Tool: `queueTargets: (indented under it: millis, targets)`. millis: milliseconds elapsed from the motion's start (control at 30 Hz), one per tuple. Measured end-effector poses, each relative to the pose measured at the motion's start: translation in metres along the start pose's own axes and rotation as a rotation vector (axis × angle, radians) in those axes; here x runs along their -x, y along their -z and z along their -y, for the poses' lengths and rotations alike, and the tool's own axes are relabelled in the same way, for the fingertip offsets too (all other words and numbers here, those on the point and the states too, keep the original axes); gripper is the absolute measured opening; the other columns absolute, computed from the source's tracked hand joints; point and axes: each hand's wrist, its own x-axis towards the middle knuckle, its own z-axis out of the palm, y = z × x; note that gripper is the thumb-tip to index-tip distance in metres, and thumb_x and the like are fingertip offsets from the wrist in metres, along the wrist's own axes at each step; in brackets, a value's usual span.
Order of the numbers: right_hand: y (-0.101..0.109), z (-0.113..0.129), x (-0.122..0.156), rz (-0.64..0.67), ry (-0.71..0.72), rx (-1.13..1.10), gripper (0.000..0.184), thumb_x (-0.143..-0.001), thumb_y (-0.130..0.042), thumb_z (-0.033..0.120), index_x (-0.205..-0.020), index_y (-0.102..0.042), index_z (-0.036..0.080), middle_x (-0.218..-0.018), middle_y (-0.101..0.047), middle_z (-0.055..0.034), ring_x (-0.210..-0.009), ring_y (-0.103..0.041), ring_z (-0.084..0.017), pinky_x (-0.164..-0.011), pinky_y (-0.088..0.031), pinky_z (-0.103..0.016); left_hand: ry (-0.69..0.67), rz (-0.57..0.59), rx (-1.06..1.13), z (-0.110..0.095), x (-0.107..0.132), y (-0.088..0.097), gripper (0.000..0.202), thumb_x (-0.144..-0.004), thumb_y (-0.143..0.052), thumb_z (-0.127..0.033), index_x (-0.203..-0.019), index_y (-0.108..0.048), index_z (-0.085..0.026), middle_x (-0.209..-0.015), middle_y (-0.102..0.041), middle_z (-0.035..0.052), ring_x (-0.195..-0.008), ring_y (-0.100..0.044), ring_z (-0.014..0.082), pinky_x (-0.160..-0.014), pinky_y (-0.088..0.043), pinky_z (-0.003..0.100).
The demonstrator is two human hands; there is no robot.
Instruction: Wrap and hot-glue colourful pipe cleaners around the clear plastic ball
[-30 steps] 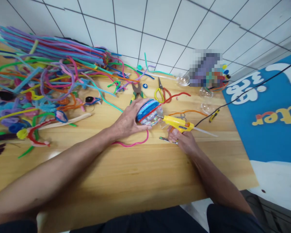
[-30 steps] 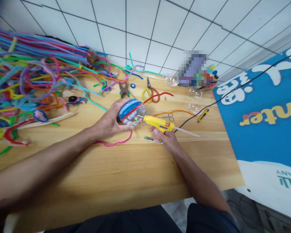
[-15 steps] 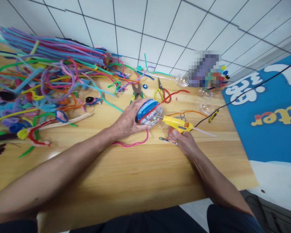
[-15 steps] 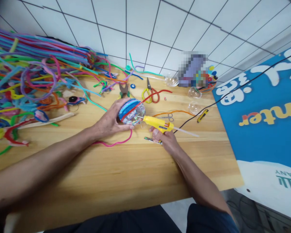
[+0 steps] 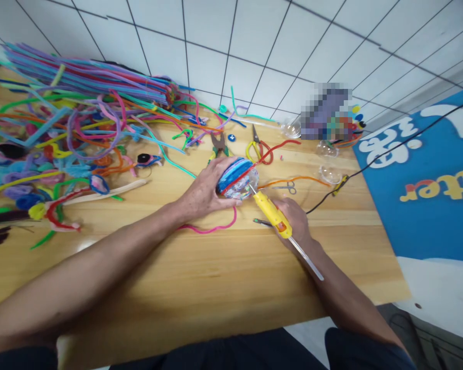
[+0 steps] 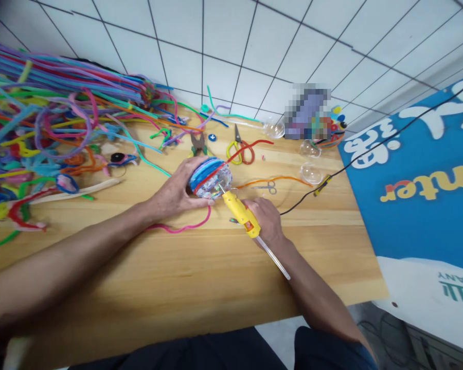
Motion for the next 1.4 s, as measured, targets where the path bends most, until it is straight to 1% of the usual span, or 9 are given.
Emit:
queueTargets:
  millis: [100,233,433,700,833,900,1100,1267,1400]
  targets:
    - [-0.001,-0.003,0.000,-0.027,0.082,0.079,0.064,-0.109,-0.042,0.072,-0.119,-0.079,0.022,-0.085,-0.072,-0.0119,-0.080,-0.064,-0.029,-0.079,-0.052,-0.044,0.013,0.013,-0.002,0.001,0.000,0.000,0.101,-0.086,-0.093,-0.045,-0.169,-0.038,-0.030,-0.164,-0.054,0.0168,-0.153,-0.054,0.0375,-0.129,-0.048,0.060]
    - [-0.003,-0.004,0.000,-0.052,0.116,0.168,0.060,-0.112,-0.040,0.067,-0.120,-0.079,0.021,-0.083,-0.071,-0.0114,-0.079,-0.063,-0.028,-0.078,-0.051,-0.042,0.036,0.033,-0.013,0.002,0.000,0.000,0.102,-0.085,-0.094,-0.045,-0.169,-0.039,-0.031,-0.165,-0.053,0.0165,-0.155,-0.052,0.0394,-0.132,-0.045,0.063]
    - [-0.004,-0.002,0.001,-0.105,0.209,0.219,0.058,-0.116,-0.035,0.060,-0.122,-0.078,0.021,-0.083,-0.072,-0.0110,-0.077,-0.064,-0.027,-0.076,-0.049,-0.041,0.011,0.014,-0.007,0.001,-0.001,0.000,0.098,-0.086,-0.093,-0.042,-0.168,-0.041,-0.029,-0.163,-0.055,0.0166,-0.155,-0.053,0.0382,-0.132,-0.045,0.061]
    - [-0.003,-0.002,0.001,-0.108,0.220,0.243,0.056,-0.116,-0.038,0.058,-0.122,-0.079,0.021,-0.084,-0.073,-0.0111,-0.078,-0.066,-0.027,-0.077,-0.049,-0.040,0.072,0.035,-0.017,0.000,-0.001,0.000,0.099,-0.085,-0.094,-0.043,-0.168,-0.041,-0.029,-0.164,-0.053,0.0172,-0.156,-0.051,0.0386,-0.132,-0.045,0.061]
    - [-0.002,-0.001,0.002,-0.089,0.169,0.228,0.061,-0.114,-0.038,0.065,-0.120,-0.080,0.021,-0.085,-0.074,-0.0124,-0.079,-0.067,-0.028,-0.078,-0.050,-0.041,0.048,0.032,-0.009,0.001,0.000,0.000,0.098,-0.087,-0.092,-0.044,-0.168,-0.041,-0.028,-0.165,-0.051,0.0188,-0.156,-0.052,0.0387,-0.132,-0.046,0.059]
    - [-0.003,0.000,0.002,-0.090,0.179,0.264,0.062,-0.115,-0.035,0.064,-0.121,-0.079,0.020,-0.085,-0.074,-0.0124,-0.079,-0.067,-0.027,-0.077,-0.051,-0.040,0.037,0.028,-0.008,0.002,0.000,-0.001,0.098,-0.087,-0.092,-0.045,-0.168,-0.040,-0.027,-0.165,-0.051,0.0190,-0.155,-0.052,0.0391,-0.131,-0.046,0.060]
    - [-0.011,0.002,0.000,-0.251,0.342,0.312,0.048,-0.119,-0.035,0.046,-0.124,-0.073,0.017,-0.086,-0.074,-0.0096,-0.075,-0.067,-0.024,-0.073,-0.053,-0.037,0.053,0.031,-0.016,0.002,0.000,-0.002,0.100,-0.086,-0.092,-0.045,-0.169,-0.039,-0.030,-0.165,-0.052,0.0169,-0.157,-0.051,0.0398,-0.133,-0.043,0.062]
    - [-0.016,0.001,0.003,-0.249,0.276,0.296,0.034,-0.115,-0.049,0.044,-0.122,-0.073,0.020,-0.086,-0.074,-0.0075,-0.076,-0.069,-0.024,-0.072,-0.055,-0.036,0.056,0.033,-0.017,0.002,0.000,-0.001,0.101,-0.086,-0.092,-0.047,-0.170,-0.037,-0.030,-0.165,-0.051,0.0176,-0.156,-0.052,0.0400,-0.132,-0.044,0.063]
    - [-0.017,0.000,0.005,-0.248,0.273,0.280,0.033,-0.114,-0.051,0.043,-0.121,-0.073,0.020,-0.085,-0.074,-0.0075,-0.075,-0.069,-0.024,-0.072,-0.055,-0.035,0.054,0.033,-0.021,0.002,0.000,-0.001,0.101,-0.087,-0.091,-0.048,-0.170,-0.037,-0.030,-0.165,-0.051,0.0179,-0.156,-0.051,0.0397,-0.132,-0.045,0.062]
